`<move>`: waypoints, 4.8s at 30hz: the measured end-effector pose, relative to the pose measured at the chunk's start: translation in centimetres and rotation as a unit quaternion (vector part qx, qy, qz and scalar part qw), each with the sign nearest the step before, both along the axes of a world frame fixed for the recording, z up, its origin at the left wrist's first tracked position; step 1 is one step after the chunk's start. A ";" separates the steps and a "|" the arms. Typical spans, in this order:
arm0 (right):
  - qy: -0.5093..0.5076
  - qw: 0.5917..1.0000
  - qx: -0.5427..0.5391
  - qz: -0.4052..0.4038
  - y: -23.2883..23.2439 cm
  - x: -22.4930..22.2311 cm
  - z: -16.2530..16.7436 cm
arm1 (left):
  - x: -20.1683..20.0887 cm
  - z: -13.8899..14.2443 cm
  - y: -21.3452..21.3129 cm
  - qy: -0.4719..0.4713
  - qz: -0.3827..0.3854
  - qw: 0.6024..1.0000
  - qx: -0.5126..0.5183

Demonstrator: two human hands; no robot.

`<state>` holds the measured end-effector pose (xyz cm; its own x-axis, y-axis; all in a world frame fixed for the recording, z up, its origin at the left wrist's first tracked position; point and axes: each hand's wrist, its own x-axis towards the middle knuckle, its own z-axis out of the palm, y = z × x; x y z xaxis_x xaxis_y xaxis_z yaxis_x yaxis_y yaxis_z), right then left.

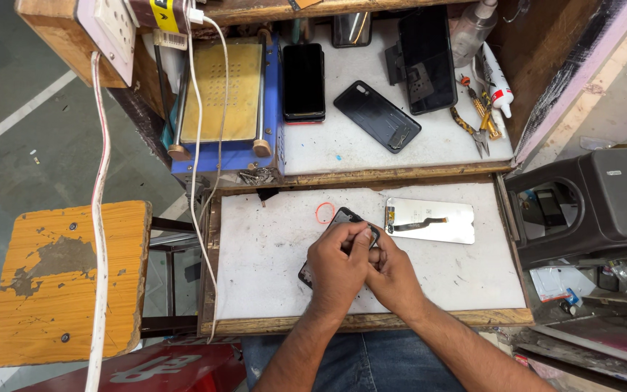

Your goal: The person removes a protective film from a smartphone screen, then picks up and places down other phones on the workbench. The person sprays liquid onto the screen and wipes it with a cloth.

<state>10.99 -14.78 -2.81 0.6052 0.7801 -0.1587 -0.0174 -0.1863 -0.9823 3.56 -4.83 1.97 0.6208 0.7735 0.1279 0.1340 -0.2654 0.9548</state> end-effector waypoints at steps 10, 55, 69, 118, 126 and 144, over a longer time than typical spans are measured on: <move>-0.010 1.000 -0.029 -0.002 0.0 0.1 -0.3 | 0.0 -0.3 -0.1 -0.024 0.006 0.996 -0.080; -0.060 0.998 0.028 -0.010 0.1 0.0 -0.1 | -0.5 -0.6 -0.4 -0.053 -0.034 0.998 0.020; -0.072 0.997 -0.004 0.007 0.1 0.1 0.5 | -0.4 -0.4 -0.6 -0.035 -0.032 0.999 -0.021; -0.620 0.767 -0.162 0.045 0.4 6.6 5.5 | -1.2 0.5 -3.0 -0.001 0.002 0.927 0.376; -0.563 0.815 -0.135 0.031 -1.2 6.0 5.9 | -1.5 -1.4 -1.7 0.025 0.011 0.932 0.361; -0.520 0.818 -0.134 0.203 -1.3 10.4 8.2 | -2.6 -1.4 2.1 -0.081 -0.099 0.927 0.353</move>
<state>21.36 -16.11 5.44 0.2209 0.9721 0.0791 0.9198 -0.1807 -0.3484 0.96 -2.73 0.57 0.6700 0.3348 0.6626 -0.1141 -0.8355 0.5375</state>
